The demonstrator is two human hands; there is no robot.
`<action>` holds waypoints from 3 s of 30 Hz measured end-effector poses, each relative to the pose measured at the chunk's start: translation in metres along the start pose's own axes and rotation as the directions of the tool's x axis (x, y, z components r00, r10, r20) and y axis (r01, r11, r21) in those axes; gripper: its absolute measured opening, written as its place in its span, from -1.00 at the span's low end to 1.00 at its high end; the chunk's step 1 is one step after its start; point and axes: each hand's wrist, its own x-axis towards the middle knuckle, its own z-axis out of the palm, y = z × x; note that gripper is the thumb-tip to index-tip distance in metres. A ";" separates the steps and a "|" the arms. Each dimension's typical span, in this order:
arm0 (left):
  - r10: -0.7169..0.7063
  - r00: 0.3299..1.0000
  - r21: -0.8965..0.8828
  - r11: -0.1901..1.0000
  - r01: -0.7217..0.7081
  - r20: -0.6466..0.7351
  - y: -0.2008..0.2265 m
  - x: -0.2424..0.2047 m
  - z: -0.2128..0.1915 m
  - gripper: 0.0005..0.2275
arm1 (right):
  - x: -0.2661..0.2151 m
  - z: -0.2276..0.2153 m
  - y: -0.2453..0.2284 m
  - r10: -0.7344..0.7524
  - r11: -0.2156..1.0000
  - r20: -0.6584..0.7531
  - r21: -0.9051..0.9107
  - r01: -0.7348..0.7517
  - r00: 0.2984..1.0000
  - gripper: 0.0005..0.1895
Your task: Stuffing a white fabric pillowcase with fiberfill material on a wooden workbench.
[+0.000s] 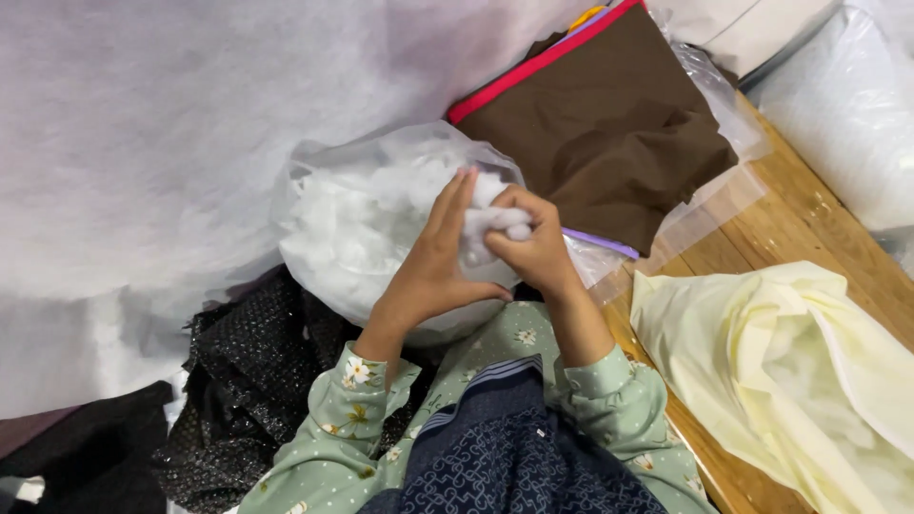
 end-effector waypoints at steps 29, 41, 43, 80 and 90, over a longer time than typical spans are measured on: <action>0.460 0.337 -0.063 0.661 -0.748 0.822 0.078 0.077 0.349 -0.78 | -0.300 -0.233 -0.100 -0.010 0.757 -0.576 -0.538 -0.370 0.818 -0.63; 0.240 0.517 0.338 0.527 -0.780 0.821 0.141 0.088 0.302 -0.86 | -0.241 -0.262 -0.154 0.496 0.419 -0.386 -0.678 -0.604 0.777 -0.51; 0.284 0.523 0.289 0.582 -0.760 0.804 0.148 0.088 0.299 -0.66 | -0.238 -0.252 -0.139 0.494 0.440 -0.291 -0.729 -0.524 0.819 -0.50; 0.260 0.356 0.086 0.689 -0.719 0.898 0.113 0.119 0.308 -0.11 | -0.242 -0.255 -0.108 0.630 0.078 -0.267 -0.913 -0.401 0.730 -0.47; 0.282 0.242 -0.170 0.902 -0.396 0.928 0.133 0.097 0.280 -0.14 | -0.229 -0.245 -0.136 0.743 0.157 -0.422 -0.645 -0.748 0.520 -0.64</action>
